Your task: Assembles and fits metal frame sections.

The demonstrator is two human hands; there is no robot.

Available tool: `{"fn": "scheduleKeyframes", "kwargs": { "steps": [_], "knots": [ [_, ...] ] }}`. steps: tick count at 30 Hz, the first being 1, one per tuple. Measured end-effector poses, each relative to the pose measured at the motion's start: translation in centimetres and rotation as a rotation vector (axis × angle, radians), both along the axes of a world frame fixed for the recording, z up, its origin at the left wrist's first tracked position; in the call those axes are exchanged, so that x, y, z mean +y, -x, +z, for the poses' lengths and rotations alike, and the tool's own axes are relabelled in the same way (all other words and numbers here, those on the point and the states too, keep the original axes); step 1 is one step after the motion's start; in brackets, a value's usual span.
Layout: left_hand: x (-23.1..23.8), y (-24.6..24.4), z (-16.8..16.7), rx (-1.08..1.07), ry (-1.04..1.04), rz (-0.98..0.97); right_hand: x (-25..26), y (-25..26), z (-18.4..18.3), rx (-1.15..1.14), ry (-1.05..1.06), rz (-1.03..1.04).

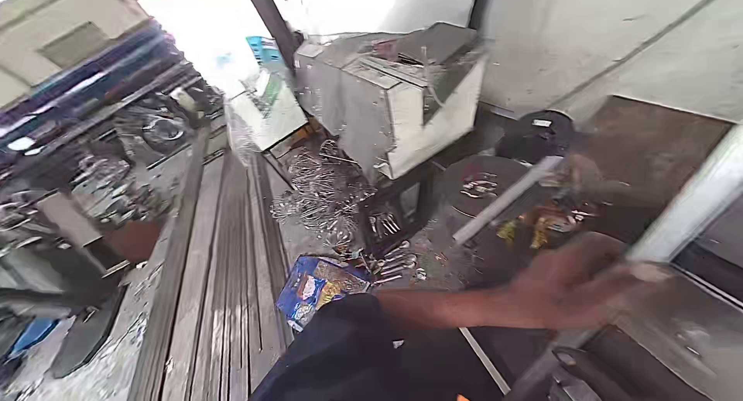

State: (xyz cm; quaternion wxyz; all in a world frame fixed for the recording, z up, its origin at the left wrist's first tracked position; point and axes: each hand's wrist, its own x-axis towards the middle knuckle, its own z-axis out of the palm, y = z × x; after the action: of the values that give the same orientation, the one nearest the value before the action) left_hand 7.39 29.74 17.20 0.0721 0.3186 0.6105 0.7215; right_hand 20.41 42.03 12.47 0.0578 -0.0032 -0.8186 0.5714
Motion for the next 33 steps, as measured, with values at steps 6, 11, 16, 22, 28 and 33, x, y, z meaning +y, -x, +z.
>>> {"fn": "scheduleKeyframes", "kwargs": {
  "steps": [6, 11, 16, 22, 28, 33],
  "knots": [
    [1.0, -0.1, -4.6, -0.185, -0.125, -0.136, -0.1, -1.6, -2.1, -0.043, 0.099, -0.112],
    [0.7, -0.2, -5.5, -0.28, -0.169, -0.168, 0.5, -2.2, -2.0, -0.165, 0.095, -0.079],
    [0.7, -0.4, -7.3, -0.272, -0.081, -0.066, 0.3, -2.7, -3.0, -0.17, 0.009, -0.167],
    [-0.4, 1.6, -8.0, -0.329, 0.038, 0.091, 1.7, -2.5, -1.2, -0.146, -0.048, -0.25],
    [-6.6, 7.7, -5.0, -0.318, -0.166, 0.322, 5.6, -2.5, 1.0, -0.014, 0.069, -0.397],
    [-14.0, 9.9, -5.2, -0.254, -0.112, 0.54, 10.1, -3.1, 0.1, -0.202, -0.367, -0.257]
  ]
}}
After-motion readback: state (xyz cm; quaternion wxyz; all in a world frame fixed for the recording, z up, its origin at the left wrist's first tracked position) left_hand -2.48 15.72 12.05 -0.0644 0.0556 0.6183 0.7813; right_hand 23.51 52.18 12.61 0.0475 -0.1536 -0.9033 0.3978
